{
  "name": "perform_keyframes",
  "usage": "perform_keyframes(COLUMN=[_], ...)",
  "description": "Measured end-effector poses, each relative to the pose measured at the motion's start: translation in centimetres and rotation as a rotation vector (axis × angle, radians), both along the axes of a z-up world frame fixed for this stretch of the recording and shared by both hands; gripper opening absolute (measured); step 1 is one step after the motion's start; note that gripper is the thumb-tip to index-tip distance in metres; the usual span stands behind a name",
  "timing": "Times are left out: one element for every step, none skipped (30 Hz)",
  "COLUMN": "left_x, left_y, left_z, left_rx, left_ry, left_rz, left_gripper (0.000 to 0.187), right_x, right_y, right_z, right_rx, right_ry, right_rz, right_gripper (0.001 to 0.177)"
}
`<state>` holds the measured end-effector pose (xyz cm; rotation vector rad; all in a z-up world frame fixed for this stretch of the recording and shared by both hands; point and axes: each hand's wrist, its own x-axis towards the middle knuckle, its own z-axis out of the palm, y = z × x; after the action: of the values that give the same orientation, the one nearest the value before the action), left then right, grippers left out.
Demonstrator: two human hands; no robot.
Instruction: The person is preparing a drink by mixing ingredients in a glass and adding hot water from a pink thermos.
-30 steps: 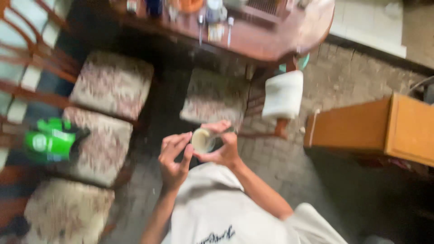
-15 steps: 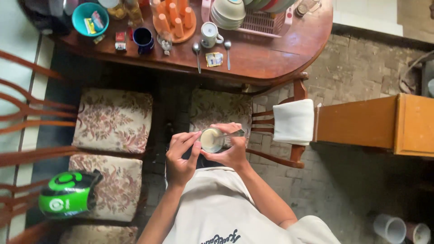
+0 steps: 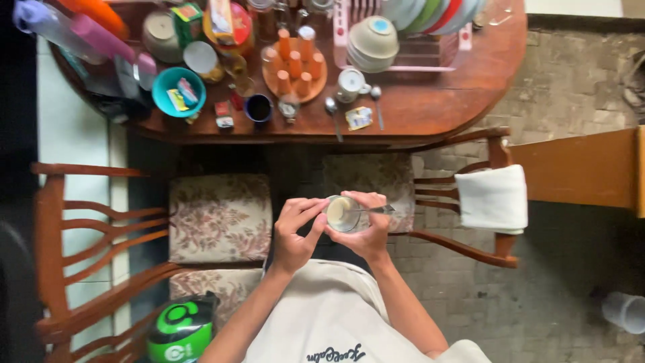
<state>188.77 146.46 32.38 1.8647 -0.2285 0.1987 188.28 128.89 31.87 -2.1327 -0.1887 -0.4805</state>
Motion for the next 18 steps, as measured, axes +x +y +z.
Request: perform_keyframes(left_x=[0.8, 1.1, 1.3, 1.6, 1.8, 2.7, 3.3, 3.3, 3.3, 3.5, 3.7, 3.9, 4.1, 4.2, 4.4, 4.5, 4.7, 4.6], left_y=[1.0, 1.7, 2.4, 3.0, 3.5, 4.1, 4.5, 4.9, 5.3, 5.7, 6.0, 6.3, 6.7, 7.1, 7.5, 7.8, 8.2, 8.5], left_z=[0.0, -0.1, -0.2, -0.1, 0.1, 0.1, 0.1, 0.2, 0.3, 0.4, 0.4, 0.4, 0.4, 0.4, 0.5, 0.4, 0.3, 0.3], left_rx=[0.008, 0.004, 0.001, 0.0, 0.001, 0.004, 0.005, -0.008, -0.02, -0.016, -0.013, -0.01, -0.004, -0.011, -0.017, -0.018, -0.023, -0.028], left_ry=[0.004, 0.004, 0.004, 0.011, 0.014, 0.001, -0.007, -0.011, -0.015, -0.008, 0.003, 0.011, 0.015, 0.01, 0.006, 0.011, 0.003, 0.001], left_rz=[-0.002, -0.02, -0.037, -0.035, -0.031, -0.024, -0.018, -0.032, -0.047, -0.037, -0.043, -0.05, -0.042, -0.053, -0.065, -0.062, -0.067, -0.073], left_gripper=[0.024, 0.024, 0.025, 0.025, 0.025, 0.025, 0.025, 0.025, 0.025, 0.025, 0.025, 0.025, 0.025, 0.025, 0.026, 0.026, 0.025, 0.025], right_x=[0.7, 0.8, 0.9, 1.1, 1.2, 2.1, 2.7, 2.7, 2.7, 2.8, 2.9, 3.1, 3.2, 3.3, 3.5, 3.8, 4.1, 4.1], right_y=[0.9, 1.6, 2.2, 2.9, 3.5, 4.1, 4.5, 4.9, 5.2, 5.5, 5.8, 6.1, 6.5, 6.9, 7.2, 7.5, 7.8, 8.0], right_z=[-0.2, -0.3, -0.4, -0.4, -0.3, -0.4, -0.4, -0.3, -0.2, -0.1, 0.0, 0.0, -0.1, -0.1, -0.1, -0.1, -0.2, -0.3], right_rx=[0.008, -0.004, -0.015, -0.016, 0.005, 0.029, 0.029, 0.018, 0.006, 0.011, -0.01, -0.031, -0.025, -0.02, -0.015, -0.015, -0.014, -0.011], right_ry=[0.004, 0.009, 0.014, 0.022, 0.032, 0.026, 0.019, 0.015, 0.012, 0.019, 0.026, 0.03, 0.034, 0.04, 0.046, 0.052, 0.033, 0.02], right_rz=[-0.002, -0.014, -0.026, -0.024, -0.032, -0.036, -0.029, -0.024, -0.018, -0.009, -0.025, -0.043, -0.035, -0.045, -0.056, -0.053, -0.045, -0.037], right_gripper=[0.067, 0.067, 0.067, 0.067, 0.066, 0.064, 0.064, 0.066, 0.067, 0.067, 0.066, 0.065, 0.065, 0.066, 0.066, 0.066, 0.066, 0.067])
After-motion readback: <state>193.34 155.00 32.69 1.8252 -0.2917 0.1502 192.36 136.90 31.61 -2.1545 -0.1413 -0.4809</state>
